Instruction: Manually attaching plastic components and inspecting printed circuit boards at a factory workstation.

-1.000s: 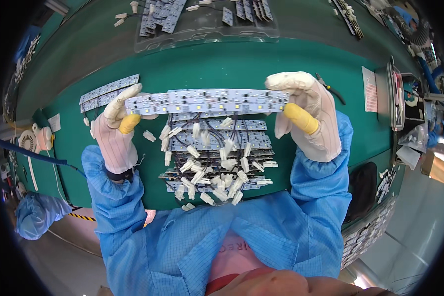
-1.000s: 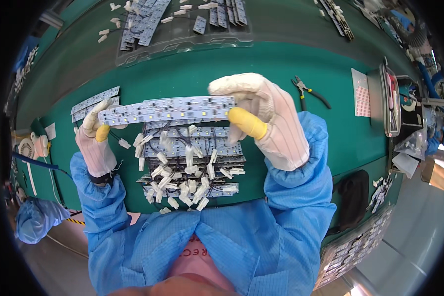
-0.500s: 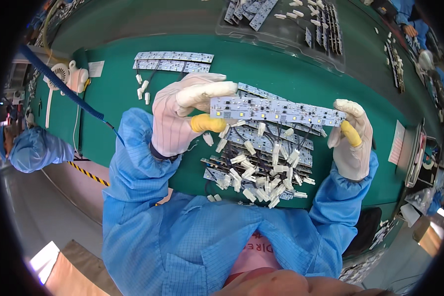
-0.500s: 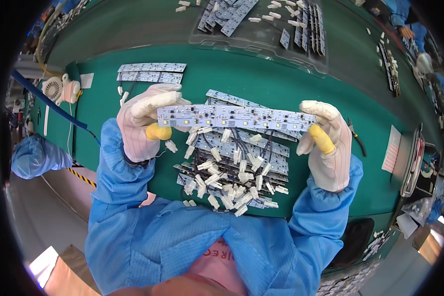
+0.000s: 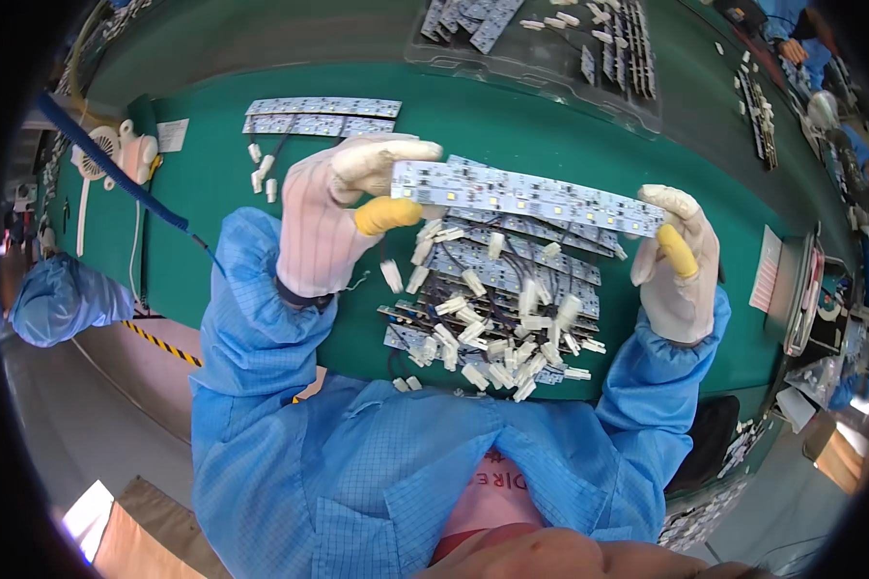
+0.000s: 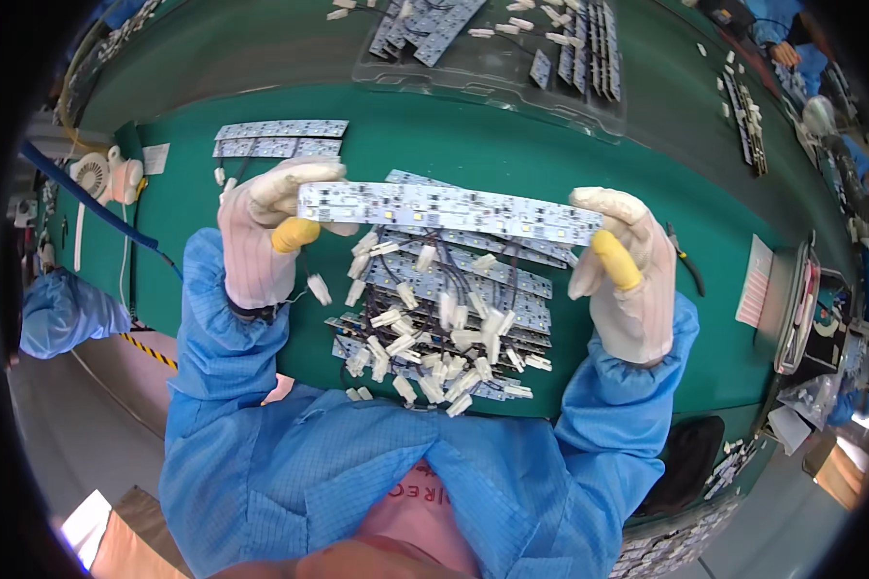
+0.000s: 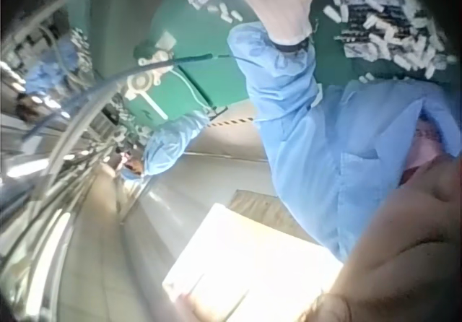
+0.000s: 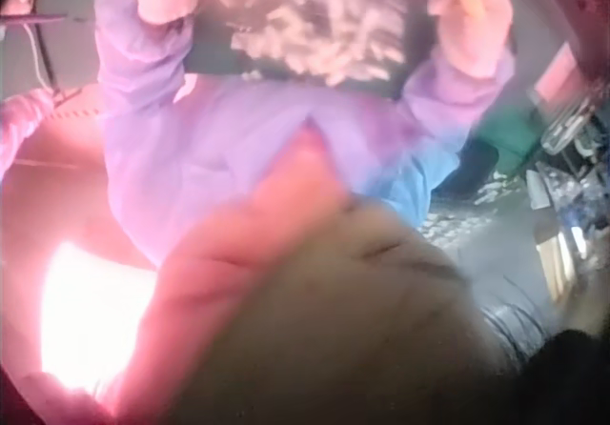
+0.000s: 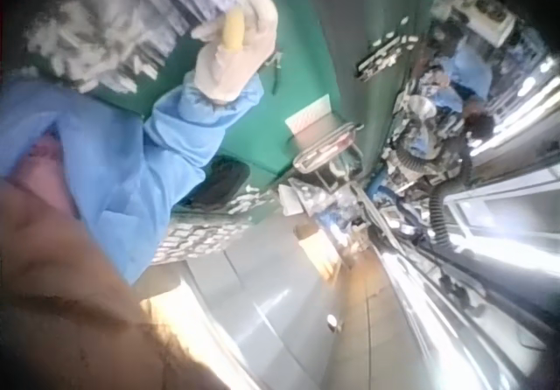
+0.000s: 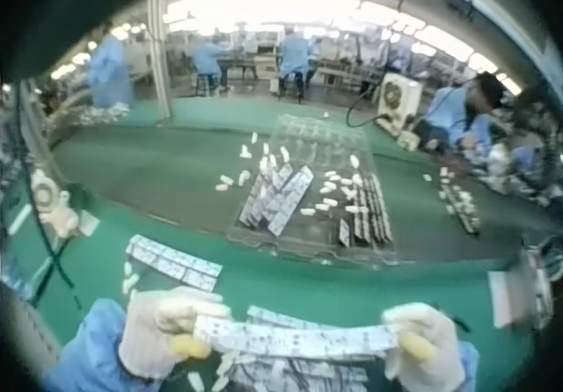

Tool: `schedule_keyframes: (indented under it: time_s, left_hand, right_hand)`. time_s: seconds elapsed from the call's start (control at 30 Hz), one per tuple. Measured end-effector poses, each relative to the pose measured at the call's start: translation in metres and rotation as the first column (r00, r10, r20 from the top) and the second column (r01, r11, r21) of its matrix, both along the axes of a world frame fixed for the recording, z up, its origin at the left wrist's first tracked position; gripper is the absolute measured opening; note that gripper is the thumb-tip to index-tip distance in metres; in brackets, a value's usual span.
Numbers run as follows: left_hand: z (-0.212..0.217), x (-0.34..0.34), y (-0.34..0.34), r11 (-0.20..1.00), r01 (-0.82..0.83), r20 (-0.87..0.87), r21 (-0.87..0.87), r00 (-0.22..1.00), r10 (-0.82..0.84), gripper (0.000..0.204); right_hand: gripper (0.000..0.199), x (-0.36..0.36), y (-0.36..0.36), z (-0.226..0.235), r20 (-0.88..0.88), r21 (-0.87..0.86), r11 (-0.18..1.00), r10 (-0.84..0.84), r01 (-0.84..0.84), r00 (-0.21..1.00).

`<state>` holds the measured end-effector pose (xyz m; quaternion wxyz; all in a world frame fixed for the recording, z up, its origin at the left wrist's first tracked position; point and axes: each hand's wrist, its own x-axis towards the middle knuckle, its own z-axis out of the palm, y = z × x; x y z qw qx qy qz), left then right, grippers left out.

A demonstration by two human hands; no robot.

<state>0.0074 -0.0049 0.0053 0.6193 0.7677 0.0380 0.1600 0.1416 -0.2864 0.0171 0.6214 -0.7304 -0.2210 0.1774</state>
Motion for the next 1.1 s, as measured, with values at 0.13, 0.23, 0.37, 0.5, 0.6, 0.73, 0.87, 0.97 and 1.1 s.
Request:
schedule_keyframes:
  time_s: [0.13, 0.23, 0.37, 0.5, 0.6, 0.73, 0.87, 0.97, 1.1]
  left_hand:
    - [-0.003, 0.003, 0.002, 0.999, 0.025, 0.073, 0.033, 0.997, -0.027, 0.037]
    - [-0.008, 0.006, 0.001, 0.998, -0.008, 0.053, -0.067, 0.999, 0.011, 0.035]
    - [-0.008, 0.014, 0.003, 0.994, -0.090, -0.153, -0.066, 0.985, 0.079, 0.034]
    - [-0.010, 0.019, 0.000, 0.986, -0.140, -0.212, -0.095, 0.970, 0.117, 0.032]
    - [-0.010, 0.020, 0.005, 0.993, -0.115, -0.193, 0.024, 0.974, 0.117, 0.036]
    - [0.001, 0.010, -0.007, 0.894, 0.054, 0.021, -0.444, 0.999, -0.049, 0.054]
    - [-0.010, 0.006, 0.000, 0.895, 0.207, 0.040, -0.395, 0.977, -0.208, 0.040]
    - [-0.017, 0.011, -0.003, 0.882, 0.257, 0.198, -0.395, 0.961, -0.192, 0.025]
    - [-0.022, 0.010, 0.003, 0.995, 0.046, 0.002, 0.086, 0.999, -0.046, 0.016]
  right_hand:
    - [0.081, 0.000, -0.007, -0.007, -0.117, 0.093, 0.996, 0.001, 0.010, 0.993]
    - [0.051, -0.004, -0.003, -0.005, 0.050, 0.034, 0.999, -0.005, 0.003, 0.999]
    - [0.060, -0.010, -0.004, 0.001, -0.154, 0.205, 0.976, 0.104, -0.071, 0.983]
    - [0.069, -0.008, -0.008, 0.006, -0.212, 0.211, 0.963, 0.212, -0.167, 0.954]
    - [0.054, -0.008, -0.004, 0.006, -0.151, 0.217, 0.966, 0.173, -0.139, 0.973]
    - [0.068, 0.005, 0.001, 0.012, -0.050, -0.174, 0.985, 0.005, -0.013, 0.999]
    - [0.085, 0.002, 0.004, -0.005, 0.013, 0.003, 1.000, 0.002, -0.002, 1.000]
    - [0.074, -0.001, -0.002, -0.009, -0.232, 0.048, 0.996, -0.059, 0.072, 0.971]
    - [0.051, -0.001, -0.008, -0.016, -0.250, 0.155, 0.986, -0.018, 0.058, 0.968]
